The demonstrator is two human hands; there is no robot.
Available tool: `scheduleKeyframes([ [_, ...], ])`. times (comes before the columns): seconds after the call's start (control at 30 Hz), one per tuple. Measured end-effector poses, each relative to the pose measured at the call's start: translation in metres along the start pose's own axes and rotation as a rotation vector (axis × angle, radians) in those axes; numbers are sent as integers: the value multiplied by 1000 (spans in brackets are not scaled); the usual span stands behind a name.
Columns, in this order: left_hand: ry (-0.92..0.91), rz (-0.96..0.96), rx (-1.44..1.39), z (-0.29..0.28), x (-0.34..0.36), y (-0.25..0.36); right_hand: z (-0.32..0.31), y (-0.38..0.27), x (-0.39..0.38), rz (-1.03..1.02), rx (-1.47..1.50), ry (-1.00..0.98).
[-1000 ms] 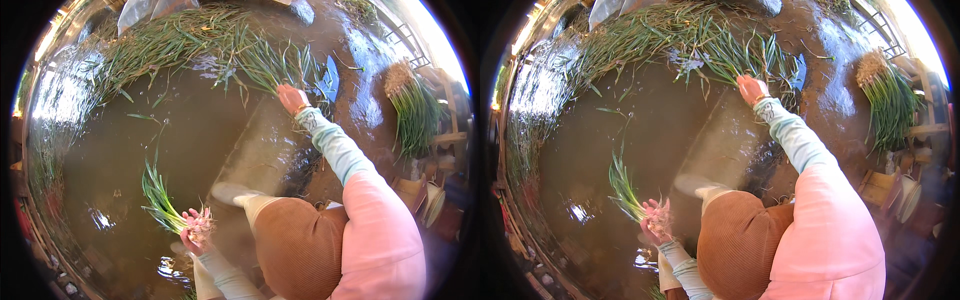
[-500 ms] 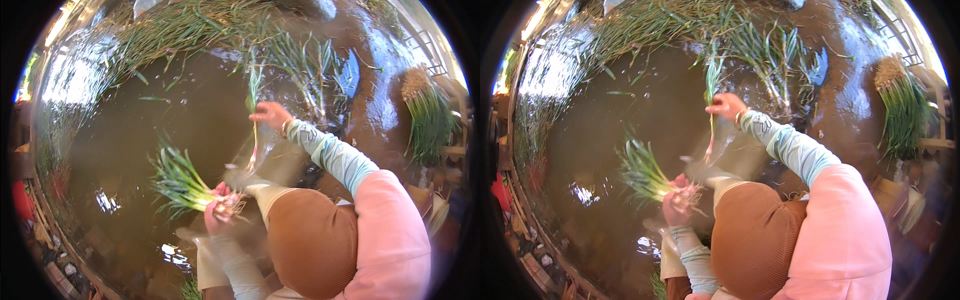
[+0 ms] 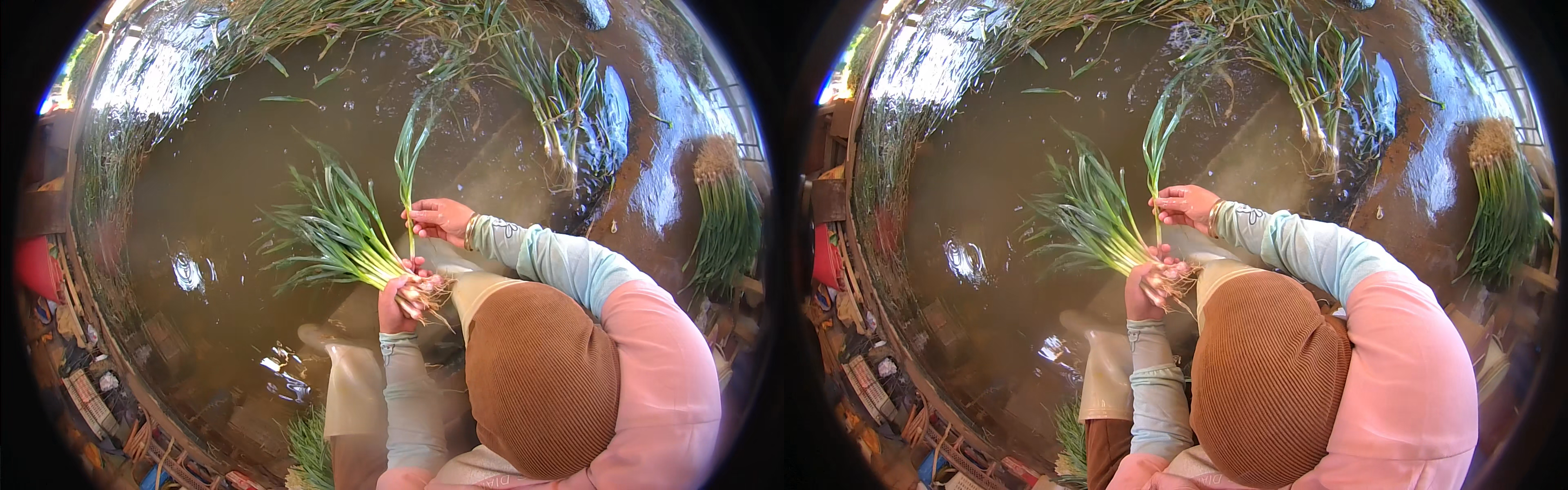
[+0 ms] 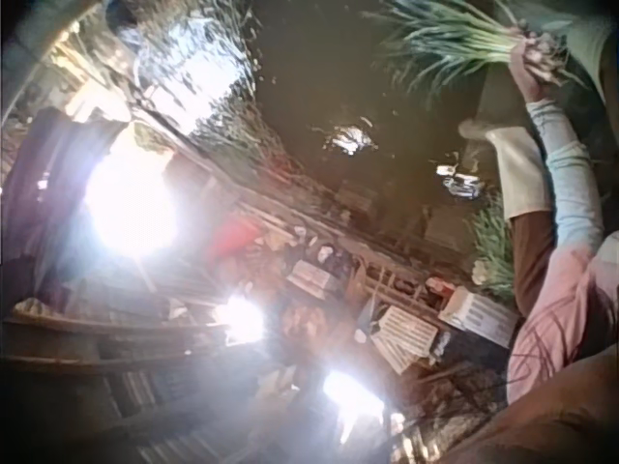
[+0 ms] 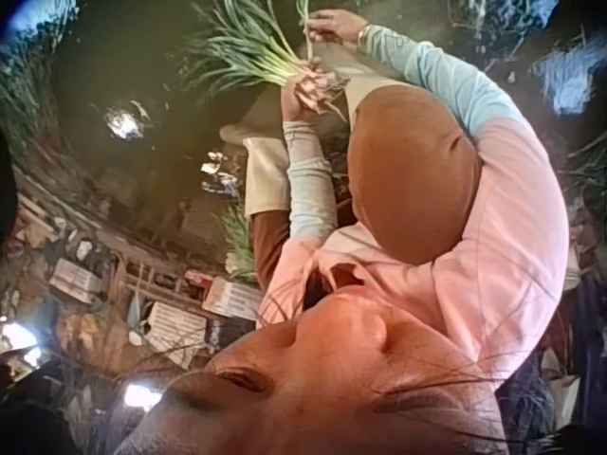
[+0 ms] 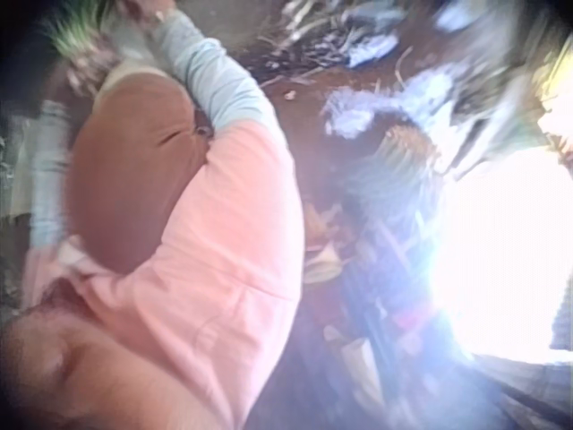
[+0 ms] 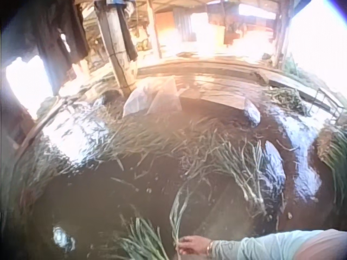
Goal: The person washes bundles of green onions in a large water-filled tub, repeatedly dipping and swishing them to remove dirt. They handle the onions by hand, gathering them into bunches and rinsing them in the water.
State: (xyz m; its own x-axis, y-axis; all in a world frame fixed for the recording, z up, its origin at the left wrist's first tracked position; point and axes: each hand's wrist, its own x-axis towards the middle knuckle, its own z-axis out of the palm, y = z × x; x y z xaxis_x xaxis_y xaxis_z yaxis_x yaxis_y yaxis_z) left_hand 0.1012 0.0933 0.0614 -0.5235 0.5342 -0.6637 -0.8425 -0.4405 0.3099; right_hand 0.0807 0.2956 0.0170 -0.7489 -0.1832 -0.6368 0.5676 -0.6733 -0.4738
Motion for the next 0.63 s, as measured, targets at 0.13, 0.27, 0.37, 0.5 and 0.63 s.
scheduleKeyframes([
  [0.13,44,58,14,0,5,-6,12,15,2,-114,167,223],
  [0.27,125,117,118,5,2,-16,1,-20,16,-472,374,519],
  [0.37,158,58,200,8,-3,-16,-17,-52,12,-528,-549,209],
  [0.5,188,-28,240,18,-5,-6,7,-40,26,-842,-1565,-59],
  [0.63,221,-44,301,26,-8,-2,37,-68,27,349,-1310,-93],
])
